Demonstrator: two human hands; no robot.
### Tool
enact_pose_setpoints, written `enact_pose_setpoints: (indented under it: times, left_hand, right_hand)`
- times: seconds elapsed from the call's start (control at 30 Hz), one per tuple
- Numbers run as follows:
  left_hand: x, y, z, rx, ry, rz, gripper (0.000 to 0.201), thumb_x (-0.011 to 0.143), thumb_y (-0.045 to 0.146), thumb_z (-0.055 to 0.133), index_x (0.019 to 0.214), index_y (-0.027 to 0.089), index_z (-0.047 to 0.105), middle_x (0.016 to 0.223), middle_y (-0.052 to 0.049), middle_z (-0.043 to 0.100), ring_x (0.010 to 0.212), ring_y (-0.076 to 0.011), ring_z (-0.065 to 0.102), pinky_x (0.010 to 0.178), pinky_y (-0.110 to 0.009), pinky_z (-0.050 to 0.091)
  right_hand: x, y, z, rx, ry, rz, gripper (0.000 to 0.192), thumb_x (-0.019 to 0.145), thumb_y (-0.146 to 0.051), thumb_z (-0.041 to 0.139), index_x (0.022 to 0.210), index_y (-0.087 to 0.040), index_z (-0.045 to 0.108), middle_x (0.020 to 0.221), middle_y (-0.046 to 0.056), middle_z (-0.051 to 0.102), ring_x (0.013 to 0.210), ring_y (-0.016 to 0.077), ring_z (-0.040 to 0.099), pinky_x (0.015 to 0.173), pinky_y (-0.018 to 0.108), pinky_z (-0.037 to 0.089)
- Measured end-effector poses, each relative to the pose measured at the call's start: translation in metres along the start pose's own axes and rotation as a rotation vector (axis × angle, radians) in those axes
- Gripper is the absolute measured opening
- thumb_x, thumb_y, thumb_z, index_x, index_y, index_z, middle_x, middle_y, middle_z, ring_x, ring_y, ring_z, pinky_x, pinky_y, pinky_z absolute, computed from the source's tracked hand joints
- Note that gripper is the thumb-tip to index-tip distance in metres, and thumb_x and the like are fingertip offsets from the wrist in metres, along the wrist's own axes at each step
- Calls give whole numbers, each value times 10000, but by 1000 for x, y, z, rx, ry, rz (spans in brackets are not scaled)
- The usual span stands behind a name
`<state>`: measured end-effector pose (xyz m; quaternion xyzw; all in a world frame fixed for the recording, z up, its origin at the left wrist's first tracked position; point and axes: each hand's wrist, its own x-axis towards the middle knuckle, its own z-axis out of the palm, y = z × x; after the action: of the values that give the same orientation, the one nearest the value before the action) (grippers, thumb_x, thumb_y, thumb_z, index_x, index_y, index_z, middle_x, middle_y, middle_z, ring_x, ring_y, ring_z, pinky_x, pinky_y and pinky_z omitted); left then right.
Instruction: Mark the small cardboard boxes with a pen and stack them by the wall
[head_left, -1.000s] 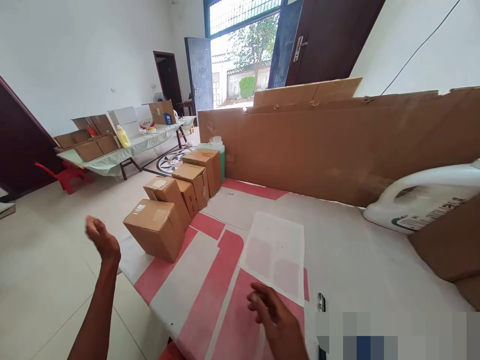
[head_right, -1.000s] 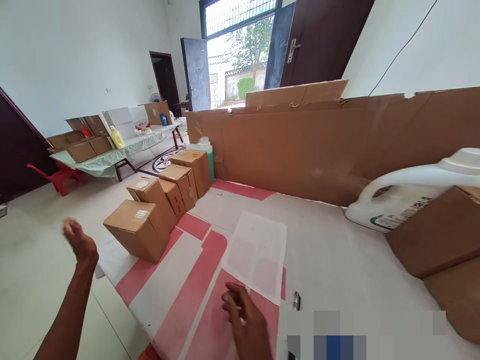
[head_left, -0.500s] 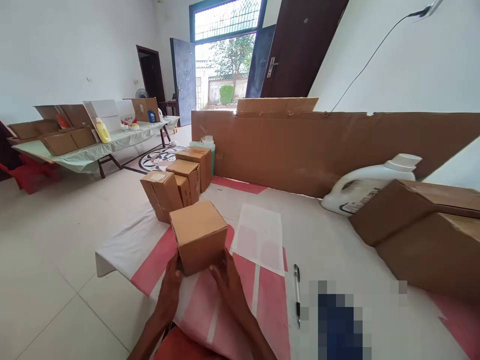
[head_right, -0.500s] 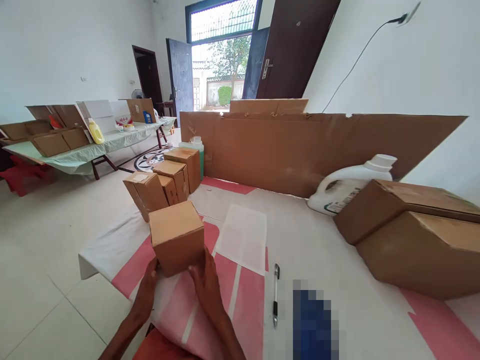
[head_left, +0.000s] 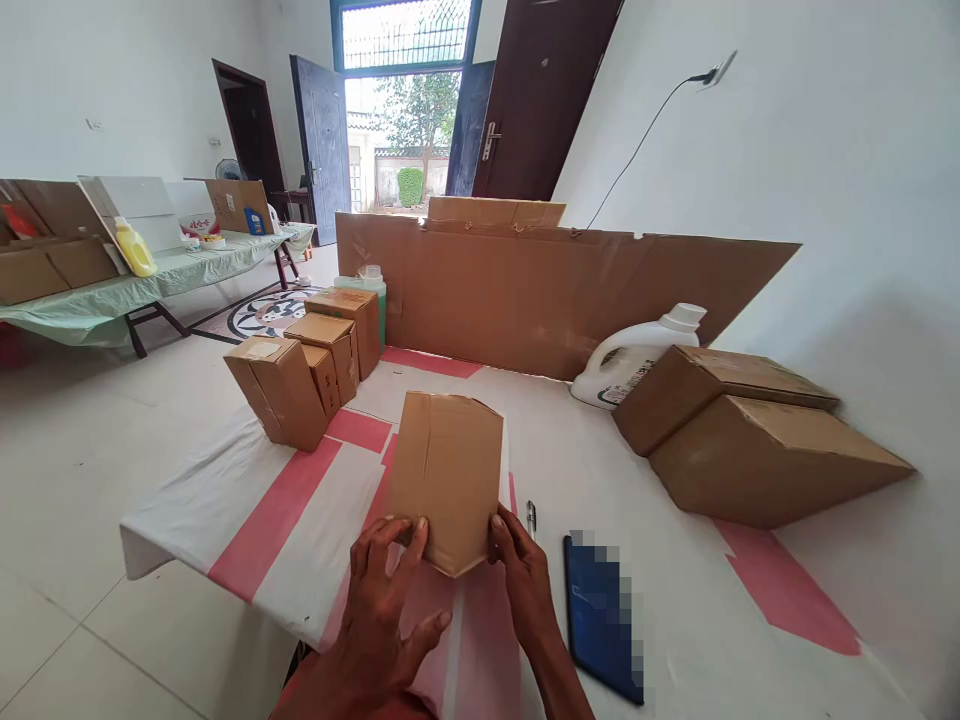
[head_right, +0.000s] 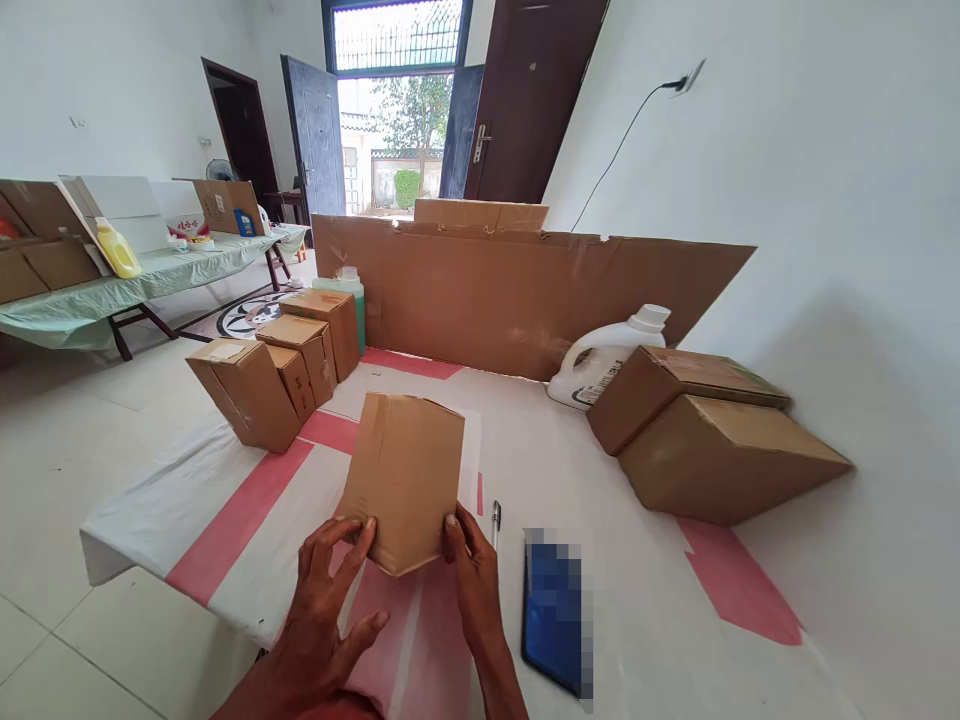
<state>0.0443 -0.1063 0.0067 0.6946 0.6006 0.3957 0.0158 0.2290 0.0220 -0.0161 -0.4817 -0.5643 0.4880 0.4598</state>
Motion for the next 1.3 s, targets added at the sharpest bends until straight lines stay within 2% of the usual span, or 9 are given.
enact_pose_setpoints:
  times: [0.13,0.27,0.53,0.67,0.77,0.9,1.0,1.13,1.3]
  left_hand:
    - [16,-2,5,-128,-11,-69,781,986,409,618,1669,366,241,1654,-144,333,1545,-409,325,1204,-609,388]
    - [25,-22,11,-315,-18,-278,655,1035,438,528,1644,311,323,1587,-137,434,1515,-340,400,1220,-564,406]
    - [17,-63,20,-465,-10,-489,654,1038,538,482,1624,289,333,1647,-125,395,1548,-306,362,1274,-558,302]
    - [13,-56,13,-430,-72,-517,654,992,584,542,1551,254,458,1507,-145,543,1484,-347,443,1228,-560,358]
    - [18,-39,-11,-383,-62,-430,597,1008,553,531,1528,263,487,1381,-137,594,1319,-331,561,1116,-518,461]
    - [31,-19,-37,-370,-37,-307,569,1047,510,474,1561,267,452,1244,-116,599,1108,-283,601,974,-453,511]
    - [37,-14,-35,-396,36,-293,533,1065,494,439,1547,269,474,1270,-112,585,1151,-281,589,1006,-446,493]
    - [48,-11,-22,-462,133,-302,482,1084,497,392,1493,281,528,1376,-108,549,1313,-285,523,1120,-445,431]
    - [76,-7,-29,-578,217,-349,447,1085,511,396,1384,243,593,1306,-97,629,1239,-271,578,1068,-397,445]
  right_hand:
    - [0,-2,-11,96,91,85,691,911,-706,592,1360,-193,701,963,64,742,749,221,589,677,357,505]
    - [1,-6,-11,107,134,44,646,938,-691,558,1376,-237,692,1333,90,706,893,239,642,816,397,539]
    - [-6,27,16,32,-94,61,750,941,-690,571,1545,-251,512,1609,118,514,1499,324,449,1231,520,367]
    - [-20,24,22,-89,-140,-17,621,970,-620,578,1461,-239,574,1489,135,611,1378,328,562,1146,512,459]
    - [-27,-6,13,-149,-24,-100,512,987,-600,558,1322,-225,661,1292,132,693,1160,306,660,935,430,569]
    - [-24,-51,0,-187,151,-290,445,1016,-560,530,1252,-226,704,1142,97,690,1063,271,650,889,392,538]
    - [-21,-65,-2,-207,153,-320,474,1030,-576,477,1232,-216,711,1095,88,661,1009,259,639,845,380,523]
    - [-33,-74,3,-215,91,-233,608,989,-620,526,1452,-228,553,964,44,648,844,233,627,764,360,513]
    - [-72,-87,18,-34,-82,-119,815,963,-666,538,1595,-232,262,827,0,675,743,223,636,723,340,511]
